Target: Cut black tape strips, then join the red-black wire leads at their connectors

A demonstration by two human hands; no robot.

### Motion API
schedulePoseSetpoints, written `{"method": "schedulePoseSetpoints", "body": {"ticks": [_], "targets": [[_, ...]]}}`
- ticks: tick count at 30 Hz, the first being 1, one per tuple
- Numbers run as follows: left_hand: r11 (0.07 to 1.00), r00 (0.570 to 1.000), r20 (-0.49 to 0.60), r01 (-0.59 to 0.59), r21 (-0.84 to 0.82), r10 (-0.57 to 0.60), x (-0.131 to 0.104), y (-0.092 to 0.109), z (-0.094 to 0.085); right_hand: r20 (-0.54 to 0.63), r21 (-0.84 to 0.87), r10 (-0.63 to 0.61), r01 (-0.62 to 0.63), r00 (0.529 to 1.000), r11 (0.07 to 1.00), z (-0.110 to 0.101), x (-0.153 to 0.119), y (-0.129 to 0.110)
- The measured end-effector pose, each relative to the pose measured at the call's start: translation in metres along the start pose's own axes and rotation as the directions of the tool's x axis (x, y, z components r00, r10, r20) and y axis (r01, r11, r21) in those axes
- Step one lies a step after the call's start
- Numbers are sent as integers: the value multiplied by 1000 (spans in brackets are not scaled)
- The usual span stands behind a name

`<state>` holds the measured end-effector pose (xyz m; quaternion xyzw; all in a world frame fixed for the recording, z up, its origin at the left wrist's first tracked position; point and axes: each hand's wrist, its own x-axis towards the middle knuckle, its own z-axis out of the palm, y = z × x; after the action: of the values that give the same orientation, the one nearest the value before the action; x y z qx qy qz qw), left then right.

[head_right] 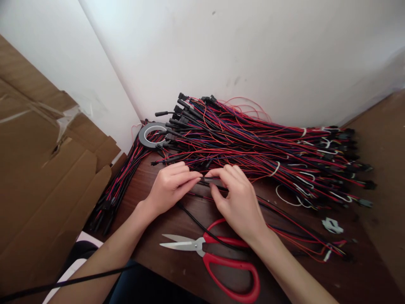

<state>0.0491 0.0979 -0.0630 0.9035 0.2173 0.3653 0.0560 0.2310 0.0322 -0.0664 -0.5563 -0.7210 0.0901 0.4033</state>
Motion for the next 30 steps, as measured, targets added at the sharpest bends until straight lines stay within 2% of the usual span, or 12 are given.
{"method": "schedulePoseSetpoints", "body": {"ticks": [17, 30], "targets": [[999, 1000, -1, 16, -49, -16, 0, 0, 1, -20, -3, -67, 67, 998, 998, 2, 1, 6], [987, 994, 57, 99, -128, -92, 0, 0, 0, -61, -38, -120, 118, 991, 992, 5, 1, 8]]}}
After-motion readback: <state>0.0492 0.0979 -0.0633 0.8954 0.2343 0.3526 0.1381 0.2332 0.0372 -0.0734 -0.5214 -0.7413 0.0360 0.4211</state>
